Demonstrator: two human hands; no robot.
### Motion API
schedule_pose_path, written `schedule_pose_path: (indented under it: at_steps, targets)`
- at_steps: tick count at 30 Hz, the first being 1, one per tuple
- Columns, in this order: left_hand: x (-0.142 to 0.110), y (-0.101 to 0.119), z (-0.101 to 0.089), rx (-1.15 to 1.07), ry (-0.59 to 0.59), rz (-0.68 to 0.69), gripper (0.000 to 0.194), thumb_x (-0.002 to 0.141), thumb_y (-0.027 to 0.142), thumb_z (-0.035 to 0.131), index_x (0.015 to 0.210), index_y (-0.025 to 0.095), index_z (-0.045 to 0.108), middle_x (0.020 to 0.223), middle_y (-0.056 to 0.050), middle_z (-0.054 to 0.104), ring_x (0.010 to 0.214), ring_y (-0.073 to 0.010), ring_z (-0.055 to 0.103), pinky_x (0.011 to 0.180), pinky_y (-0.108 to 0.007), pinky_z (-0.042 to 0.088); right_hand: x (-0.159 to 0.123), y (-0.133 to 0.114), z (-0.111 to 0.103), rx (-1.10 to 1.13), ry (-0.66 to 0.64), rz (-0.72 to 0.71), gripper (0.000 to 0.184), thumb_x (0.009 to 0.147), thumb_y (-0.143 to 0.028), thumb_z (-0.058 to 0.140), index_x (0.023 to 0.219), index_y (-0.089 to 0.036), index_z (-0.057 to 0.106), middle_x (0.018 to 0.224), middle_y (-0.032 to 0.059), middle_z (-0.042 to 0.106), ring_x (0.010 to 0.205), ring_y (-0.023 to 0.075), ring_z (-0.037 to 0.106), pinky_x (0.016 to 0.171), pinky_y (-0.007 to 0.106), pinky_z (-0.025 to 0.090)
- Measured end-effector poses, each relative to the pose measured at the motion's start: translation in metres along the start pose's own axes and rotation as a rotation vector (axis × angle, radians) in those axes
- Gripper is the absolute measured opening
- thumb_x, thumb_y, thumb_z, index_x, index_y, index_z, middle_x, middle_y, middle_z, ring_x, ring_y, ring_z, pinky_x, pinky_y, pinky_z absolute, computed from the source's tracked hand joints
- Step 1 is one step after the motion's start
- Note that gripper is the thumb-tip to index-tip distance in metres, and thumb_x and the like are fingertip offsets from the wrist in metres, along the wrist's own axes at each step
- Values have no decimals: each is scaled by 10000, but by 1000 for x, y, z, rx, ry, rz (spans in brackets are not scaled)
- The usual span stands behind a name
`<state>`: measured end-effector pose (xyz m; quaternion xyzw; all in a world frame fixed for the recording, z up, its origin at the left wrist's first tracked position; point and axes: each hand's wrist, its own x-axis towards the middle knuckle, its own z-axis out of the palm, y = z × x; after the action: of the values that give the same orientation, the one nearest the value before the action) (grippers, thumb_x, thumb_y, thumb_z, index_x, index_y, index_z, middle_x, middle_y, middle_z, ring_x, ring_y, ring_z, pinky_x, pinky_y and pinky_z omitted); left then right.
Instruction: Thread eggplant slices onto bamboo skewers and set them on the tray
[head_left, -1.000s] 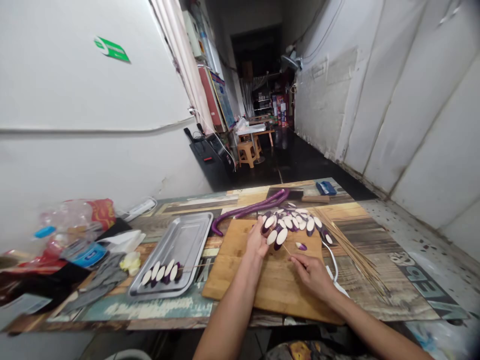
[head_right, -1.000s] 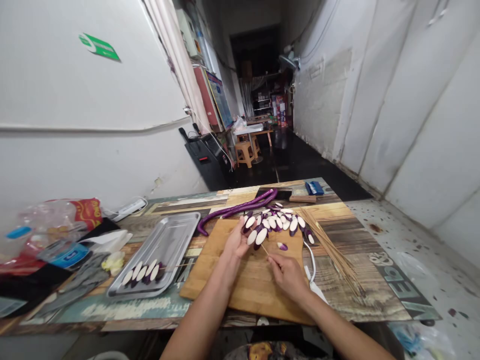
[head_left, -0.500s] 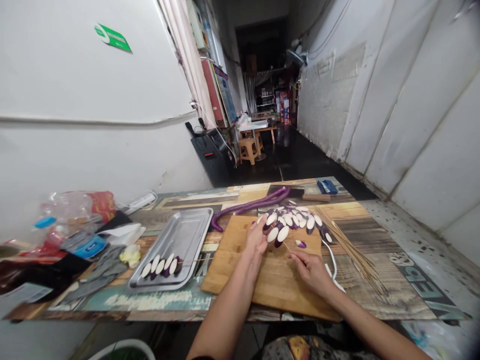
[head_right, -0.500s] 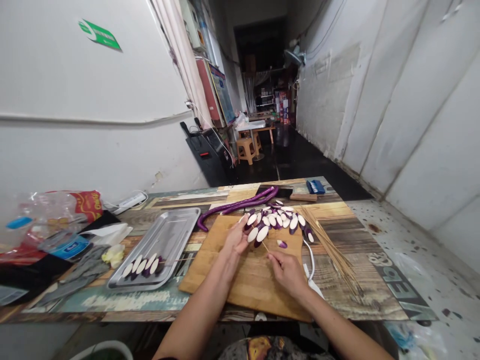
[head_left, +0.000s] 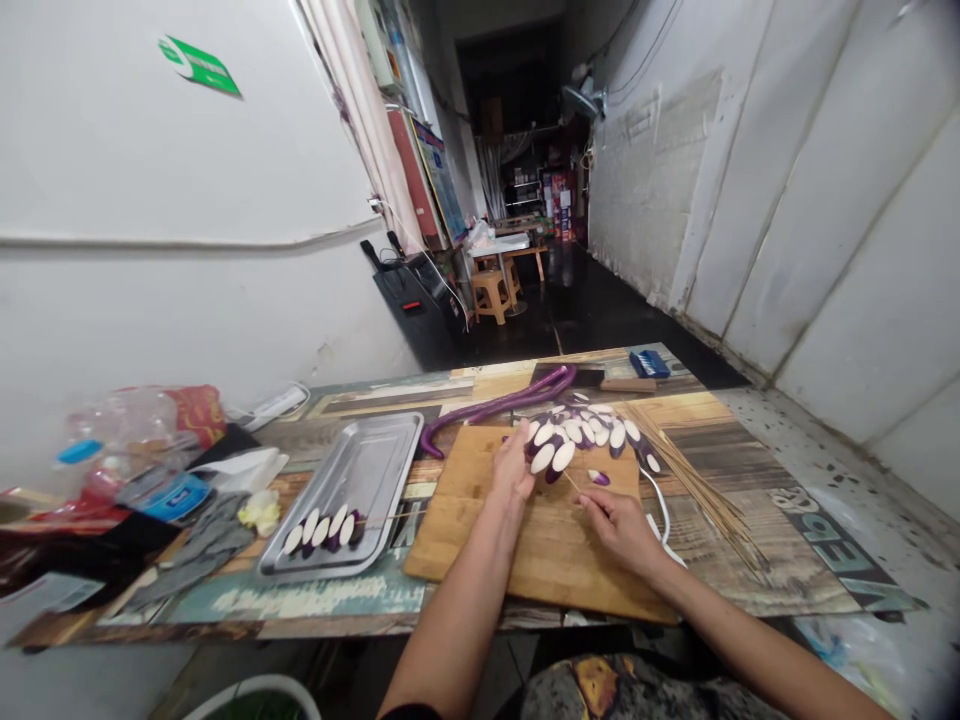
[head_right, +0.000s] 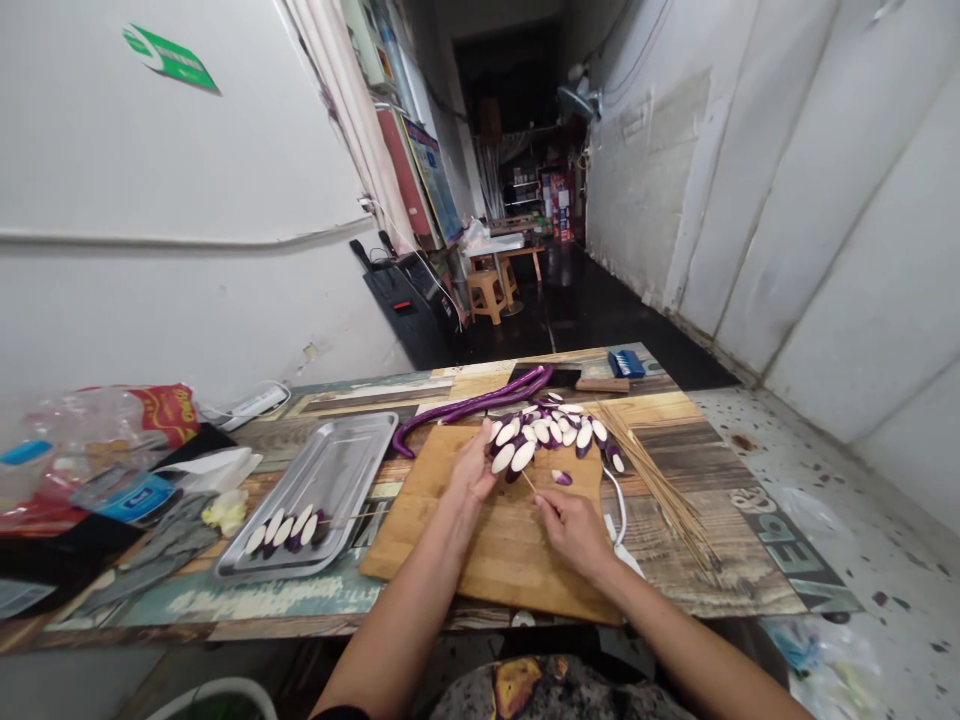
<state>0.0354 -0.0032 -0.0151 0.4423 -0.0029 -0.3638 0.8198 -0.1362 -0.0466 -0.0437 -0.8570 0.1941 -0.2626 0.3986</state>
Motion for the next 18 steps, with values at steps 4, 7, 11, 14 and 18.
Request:
schedule_pose_path:
  at_steps: [4, 7, 11, 14, 18]
  targets:
    - [-1, 2, -1, 7, -52, 14, 224, 692, 285, 725, 799, 109, 638, 745, -58, 666, 636, -131, 619, 620, -244, 507, -1, 4, -1, 21, -10, 0, 355, 882, -371, 402, 908, -160, 686, 851, 73, 709, 770, 208, 648, 694, 285, 477]
    - [0, -1, 0, 14, -68, 10, 247, 615, 247, 774, 759, 95, 641, 672, -49, 658, 605, -137, 609, 610, -250, 498, 1, 6, -2, 23, -19, -13, 366, 882, -384, 403, 909, -158, 690, 857, 75, 711, 793, 214, 651, 708, 290, 490]
    - [3, -3, -1, -1, -33, 10, 259, 580, 244, 783, 735, 88, 646, 648, -57, 657, 594, -141, 604, 577, -247, 476, 2, 5, -2, -26, -24, -35, 367, 886, -384, 399, 917, -167, 694, 869, 79, 715, 797, 220, 658, 712, 302, 504]
    - [5, -3, -1, -21, -10, -4, 263, 551, 234, 788, 716, 92, 641, 657, -60, 661, 585, -138, 600, 559, -243, 468, -2, 2, -1, -139, -20, -61, 364, 898, -360, 384, 964, -173, 689, 909, 88, 714, 800, 215, 664, 726, 301, 507]
    - [8, -6, -2, -33, 24, 11, 267, 536, 232, 787, 702, 99, 625, 662, -54, 660, 572, -132, 592, 577, -256, 475, -7, 0, 3, -328, -13, -130, 395, 912, -330, 342, 1045, -151, 668, 941, 113, 707, 791, 217, 670, 728, 302, 513]
